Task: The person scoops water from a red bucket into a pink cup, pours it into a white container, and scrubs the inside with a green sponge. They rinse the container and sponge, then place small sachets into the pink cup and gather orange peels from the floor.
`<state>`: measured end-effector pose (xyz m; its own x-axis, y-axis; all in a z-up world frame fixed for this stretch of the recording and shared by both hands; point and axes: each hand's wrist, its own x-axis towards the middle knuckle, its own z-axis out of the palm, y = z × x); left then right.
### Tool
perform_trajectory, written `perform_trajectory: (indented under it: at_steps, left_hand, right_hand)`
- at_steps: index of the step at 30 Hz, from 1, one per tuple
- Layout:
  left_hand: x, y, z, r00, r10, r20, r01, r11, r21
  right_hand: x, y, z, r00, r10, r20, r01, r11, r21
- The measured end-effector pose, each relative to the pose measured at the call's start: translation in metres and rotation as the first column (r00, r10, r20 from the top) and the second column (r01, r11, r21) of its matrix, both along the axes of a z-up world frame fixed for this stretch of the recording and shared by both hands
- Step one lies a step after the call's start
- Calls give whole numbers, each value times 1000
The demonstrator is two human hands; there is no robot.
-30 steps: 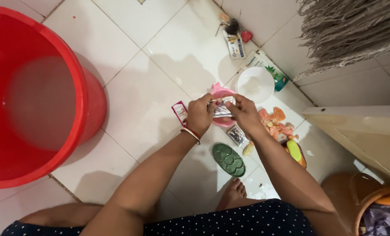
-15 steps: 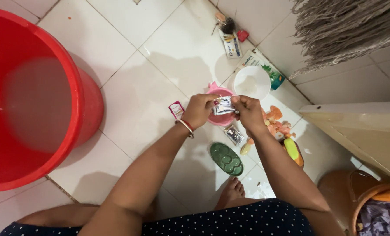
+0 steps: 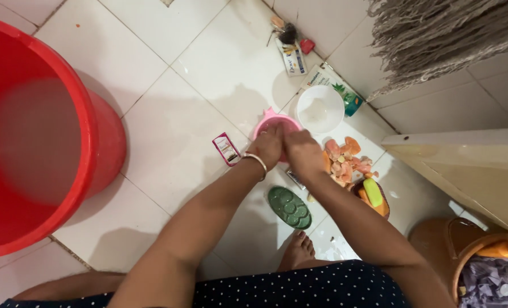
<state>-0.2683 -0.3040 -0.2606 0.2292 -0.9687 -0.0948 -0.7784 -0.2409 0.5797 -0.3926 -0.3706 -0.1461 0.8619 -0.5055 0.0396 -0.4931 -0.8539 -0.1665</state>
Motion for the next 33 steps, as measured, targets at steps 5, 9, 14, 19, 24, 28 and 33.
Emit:
perform_trajectory:
  at_steps: [5, 9, 14, 19, 24, 28, 33]
  left_hand:
    - [3, -11, 24, 936, -342, 85, 273, 857, 438]
    - [18, -9, 103, 983, -40, -179, 81, 971, 225]
    - [28, 0, 137, 836, -15, -548, 9, 1000, -14]
    - [20, 13, 139, 846, 187, -500, -143, 982, 124]
    - [20, 14, 135, 994, 109, -30, -106, 992, 69]
    - [43, 25, 139, 994, 89, 69, -75, 981, -179]
    - [65, 48, 98, 853, 521, -15, -500, 808, -312]
  right_hand:
    - [8, -9, 2, 998, 50, 33, -52, 996, 78]
    - [-3, -25, 25, 928, -368, -59, 343, 782, 521]
    - [-18, -36, 24, 822, -546, 163, 78, 391, 917]
    - [-18, -40, 26, 811, -577, 101, 190, 422, 887]
    - [-23, -52, 37, 783, -616, 82, 234, 414, 880]
    - [-41, -71, 45, 721, -608, 332, 335, 725, 601]
    - [-61, -66, 25, 836, -319, 446, 317, 945, 83]
